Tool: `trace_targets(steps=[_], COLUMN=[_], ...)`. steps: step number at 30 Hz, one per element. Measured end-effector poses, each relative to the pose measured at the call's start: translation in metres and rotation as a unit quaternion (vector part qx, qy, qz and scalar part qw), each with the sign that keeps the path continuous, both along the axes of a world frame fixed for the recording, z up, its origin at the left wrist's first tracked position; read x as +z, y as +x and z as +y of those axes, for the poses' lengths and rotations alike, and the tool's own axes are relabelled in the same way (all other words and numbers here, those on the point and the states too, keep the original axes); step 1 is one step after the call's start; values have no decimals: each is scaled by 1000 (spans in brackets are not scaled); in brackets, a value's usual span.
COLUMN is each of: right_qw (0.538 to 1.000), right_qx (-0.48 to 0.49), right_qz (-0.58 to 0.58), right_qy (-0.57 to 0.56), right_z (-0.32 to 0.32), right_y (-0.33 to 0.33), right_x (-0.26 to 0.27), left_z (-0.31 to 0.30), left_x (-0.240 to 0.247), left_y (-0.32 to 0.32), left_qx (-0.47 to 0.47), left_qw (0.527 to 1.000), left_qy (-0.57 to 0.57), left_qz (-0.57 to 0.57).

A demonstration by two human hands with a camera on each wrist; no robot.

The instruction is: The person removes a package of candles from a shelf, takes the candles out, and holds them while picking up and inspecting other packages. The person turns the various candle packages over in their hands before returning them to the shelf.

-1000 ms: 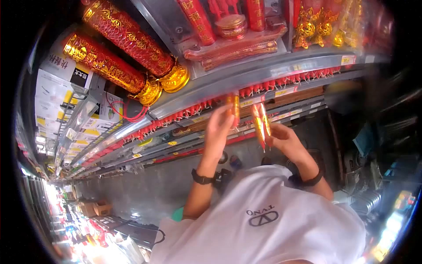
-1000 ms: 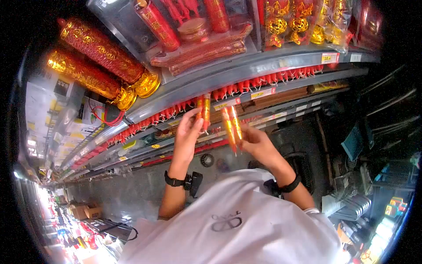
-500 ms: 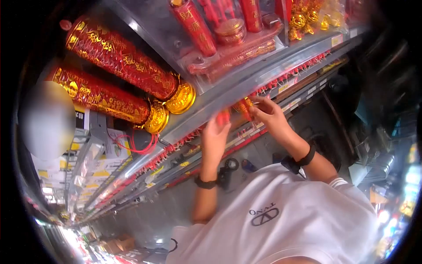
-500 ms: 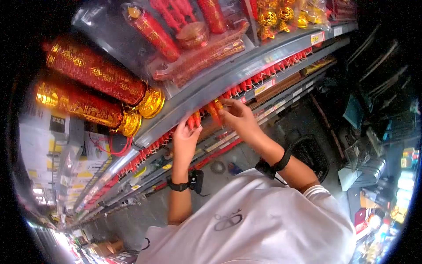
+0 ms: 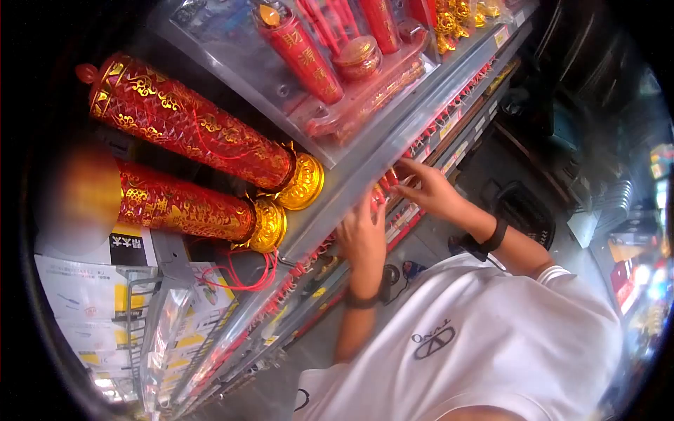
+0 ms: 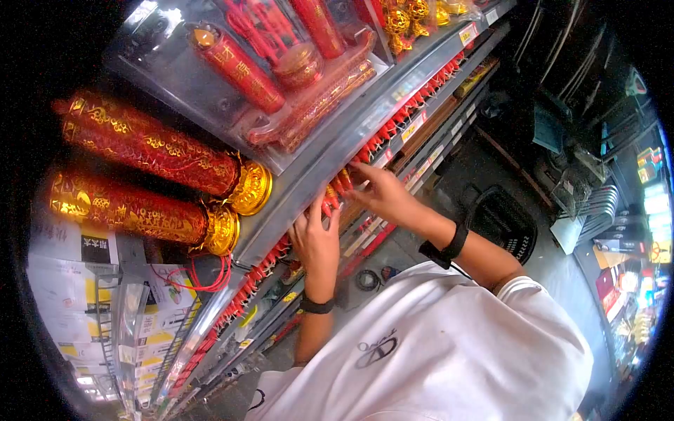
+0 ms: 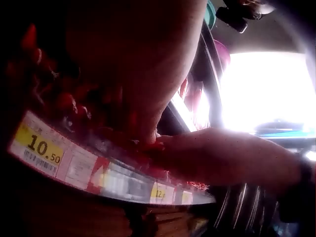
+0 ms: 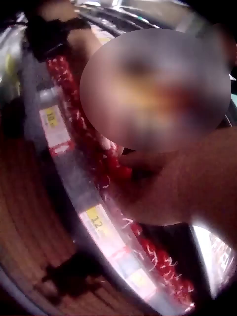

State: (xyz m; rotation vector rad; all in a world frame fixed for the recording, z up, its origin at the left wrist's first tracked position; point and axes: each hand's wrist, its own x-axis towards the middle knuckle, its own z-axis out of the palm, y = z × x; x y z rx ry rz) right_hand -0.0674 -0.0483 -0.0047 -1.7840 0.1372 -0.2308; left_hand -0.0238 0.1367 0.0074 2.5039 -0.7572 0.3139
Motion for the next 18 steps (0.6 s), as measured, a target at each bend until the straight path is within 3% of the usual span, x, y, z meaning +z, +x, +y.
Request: trace_targets(steps=[3, 10, 12, 15, 18], right_qw=[969, 929, 926, 896, 904], right_qx=[-74, -81, -58, -63, -45], right_qz=[-118, -119, -102, -176, -181], right_qy=[-205, -341, -358, -402, -384], right_z=[5, 10, 6, 1, -2], right_y=[-1, 7, 10, 20, 27], right_x=[-10, -1, 1, 1, 1], left_z=[2, 2, 1, 1, 4], left_x=[-6, 0, 2, 2, -9], left_y=[8, 17, 17, 17, 19], left_qx=[20, 43, 18, 6, 14], left_qw=[999, 994, 998, 999, 998], left_qy=[3, 0, -16, -40, -46], left_qz=[-27, 96, 50, 19, -36])
